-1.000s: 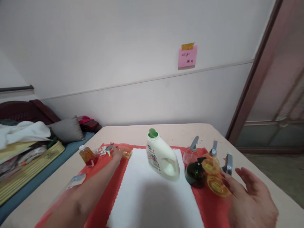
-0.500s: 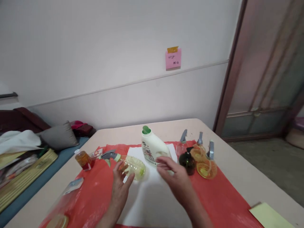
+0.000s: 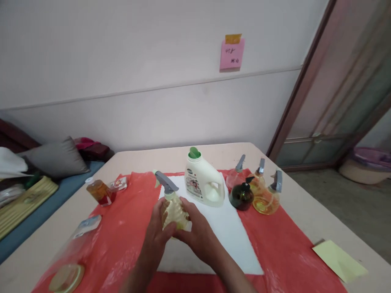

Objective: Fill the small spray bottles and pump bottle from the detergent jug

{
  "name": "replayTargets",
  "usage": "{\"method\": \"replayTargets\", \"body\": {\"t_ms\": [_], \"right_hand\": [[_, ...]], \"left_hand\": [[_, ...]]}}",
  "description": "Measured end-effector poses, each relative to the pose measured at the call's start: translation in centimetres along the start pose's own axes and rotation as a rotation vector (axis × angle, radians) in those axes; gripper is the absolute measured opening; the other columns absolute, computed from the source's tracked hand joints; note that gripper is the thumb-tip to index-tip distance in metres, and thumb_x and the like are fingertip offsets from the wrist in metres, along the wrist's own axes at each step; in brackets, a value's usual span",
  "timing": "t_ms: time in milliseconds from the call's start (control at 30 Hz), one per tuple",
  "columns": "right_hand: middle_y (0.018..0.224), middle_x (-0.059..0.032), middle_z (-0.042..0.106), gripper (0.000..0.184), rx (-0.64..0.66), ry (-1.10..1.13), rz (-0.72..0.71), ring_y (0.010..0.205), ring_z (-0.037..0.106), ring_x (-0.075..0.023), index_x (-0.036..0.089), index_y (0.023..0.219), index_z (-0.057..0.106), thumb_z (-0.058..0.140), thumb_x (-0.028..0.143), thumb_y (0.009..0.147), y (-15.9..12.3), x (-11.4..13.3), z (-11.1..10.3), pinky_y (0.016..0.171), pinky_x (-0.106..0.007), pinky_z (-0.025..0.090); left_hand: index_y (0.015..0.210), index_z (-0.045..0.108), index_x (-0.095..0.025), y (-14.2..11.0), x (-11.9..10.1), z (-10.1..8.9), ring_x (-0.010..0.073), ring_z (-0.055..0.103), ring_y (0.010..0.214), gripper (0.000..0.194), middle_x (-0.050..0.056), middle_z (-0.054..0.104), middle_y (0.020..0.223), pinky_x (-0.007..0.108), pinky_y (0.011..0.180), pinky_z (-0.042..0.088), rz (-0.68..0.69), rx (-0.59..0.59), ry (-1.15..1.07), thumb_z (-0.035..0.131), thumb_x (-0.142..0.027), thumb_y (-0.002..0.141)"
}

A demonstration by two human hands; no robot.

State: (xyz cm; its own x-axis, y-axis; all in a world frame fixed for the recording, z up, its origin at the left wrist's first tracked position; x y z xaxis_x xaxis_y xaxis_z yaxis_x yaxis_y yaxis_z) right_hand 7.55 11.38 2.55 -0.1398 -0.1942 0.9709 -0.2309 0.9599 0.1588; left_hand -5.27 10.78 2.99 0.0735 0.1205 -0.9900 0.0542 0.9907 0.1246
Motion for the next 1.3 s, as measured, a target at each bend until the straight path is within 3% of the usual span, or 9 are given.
{"method": "replayTargets", "body": {"t_ms": [200, 367, 667, 733, 900, 967, 1033, 1167, 1300], "right_hand": [[0.148, -0.0033, 0.048, 0.075, 0.07, -0.011, -0.002, 0.138, 0.041, -0.0251, 0.031, 0.141, 0.047, 0.073, 0.015, 0.072, -0.3, 1.0, 0.4, 0.118, -0.047, 0.029], [0.149, -0.0013, 0.048, 0.064, 0.03, 0.223, -0.12, 0.141, 0.038, -0.0254, 0.037, 0.14, 0.049, 0.073, 0.034, 0.08, -0.6, 2.6, -0.6, 0.118, -0.048, 0.029], [0.108, -0.0038, 0.073, 0.03, -0.334, 0.298, 0.007, 0.105, 0.064, -0.0261, 0.026, 0.102, 0.073, 0.079, 0.037, 0.074, -0.1, 2.3, -2.2, 0.094, -0.041, 0.048], [0.105, -0.0037, 0.074, 0.031, -0.288, 0.38, 0.022, 0.1, 0.065, -0.0247, 0.026, 0.1, 0.075, 0.081, 0.036, 0.071, 0.0, 1.9, -2.4, 0.091, -0.039, 0.049], [0.084, -0.0074, 0.074, 0.037, 0.007, 0.677, 0.081, 0.08, 0.068, -0.0242, 0.019, 0.088, 0.077, 0.083, 0.047, 0.066, -0.3, 1.5, -1.5, 0.077, -0.038, 0.053], [0.083, -0.0078, 0.073, 0.039, 0.038, 0.758, 0.106, 0.073, 0.068, -0.0229, 0.018, 0.089, 0.075, 0.081, 0.05, 0.067, -0.6, 1.5, -1.4, 0.071, -0.037, 0.054], [0.087, -0.0074, 0.073, 0.038, -0.031, 0.786, 0.107, 0.074, 0.068, -0.0217, 0.019, 0.093, 0.073, 0.08, 0.049, 0.07, -0.7, 1.4, -1.8, 0.072, -0.037, 0.055], [0.097, -0.0051, 0.073, 0.034, -0.313, 0.697, 0.048, 0.089, 0.068, -0.0214, 0.022, 0.098, 0.069, 0.079, 0.042, 0.074, -0.4, 0.9, -3.6, 0.088, -0.038, 0.053], [0.098, -0.004, 0.072, 0.037, -0.405, 0.579, 0.033, 0.093, 0.066, -0.0208, 0.023, 0.105, 0.067, 0.078, 0.041, 0.075, -0.4, 0.8, -3.2, 0.087, -0.035, 0.052]], "left_hand": [[0.129, 0.045, -0.022, -0.2, -0.6, -1.2, 0.0256, 0.064, 0.103, 0.069, 0.008, 0.065, 0.114, 0.04, 0.09, 0.05, -0.082, -0.192, 0.201, 0.077, -0.035, 0.069], [0.122, 0.046, -0.022, -0.5, -1.6, -1.7, 0.026, 0.065, 0.099, 0.063, 0.008, 0.065, 0.112, 0.041, 0.087, 0.05, -0.065, -0.236, 0.277, 0.075, -0.037, 0.068], [0.112, 0.058, -0.025, -0.8, 0.1, 0.3, 0.0343, 0.06, 0.106, 0.059, 0.009, 0.065, 0.109, 0.049, 0.093, 0.044, -0.023, -0.197, 0.487, 0.079, -0.034, 0.057], [0.113, 0.058, -0.025, -0.7, 0.2, 1.1, 0.0313, 0.061, 0.1, 0.058, 0.007, 0.066, 0.105, 0.046, 0.09, 0.045, -0.055, -0.07, 0.407, 0.077, -0.029, 0.058], [0.109, 0.062, -0.02, -2.9, 0.4, 5.9, 0.024, 0.062, 0.086, 0.059, 0.007, 0.066, 0.098, 0.035, 0.077, 0.047, -0.369, 0.573, -0.286, 0.082, -0.038, 0.056], [0.112, 0.062, -0.018, -3.8, 0.3, 6.8, 0.0247, 0.063, 0.087, 0.068, 0.01, 0.065, 0.102, 0.035, 0.076, 0.048, -0.463, 0.677, -0.472, 0.083, -0.049, 0.055], [0.113, 0.06, -0.018, -3.5, 0.7, 6.5, 0.0248, 0.063, 0.09, 0.066, 0.011, 0.064, 0.104, 0.035, 0.077, 0.048, -0.45, 0.619, -0.459, 0.079, -0.054, 0.061], [0.104, 0.059, -0.02, -1.4, 1.0, 2.9, 0.0237, 0.061, 0.096, 0.041, 0.007, 0.064, 0.102, 0.037, 0.086, 0.048, -0.172, 0.191, -0.066, 0.066, -0.051, 0.078], [0.121, 0.055, -0.023, -1.7, 0.3, 1.8, 0.0311, 0.055, 0.113, 0.067, 0.01, 0.06, 0.12, 0.045, 0.097, 0.044, 0.034, 0.005, 0.281, 0.08, -0.048, 0.065]]}}
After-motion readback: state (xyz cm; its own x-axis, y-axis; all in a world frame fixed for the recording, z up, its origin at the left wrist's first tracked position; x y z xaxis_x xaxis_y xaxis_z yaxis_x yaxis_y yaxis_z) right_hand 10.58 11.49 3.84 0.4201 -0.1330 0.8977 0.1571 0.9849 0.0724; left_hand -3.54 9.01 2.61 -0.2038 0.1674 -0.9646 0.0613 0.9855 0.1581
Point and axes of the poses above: each hand's wrist, its own y-axis towards the middle knuckle, its own z-axis out of the palm, x = y × z, the point moved 9 cm from there along y, towards the middle knuckle
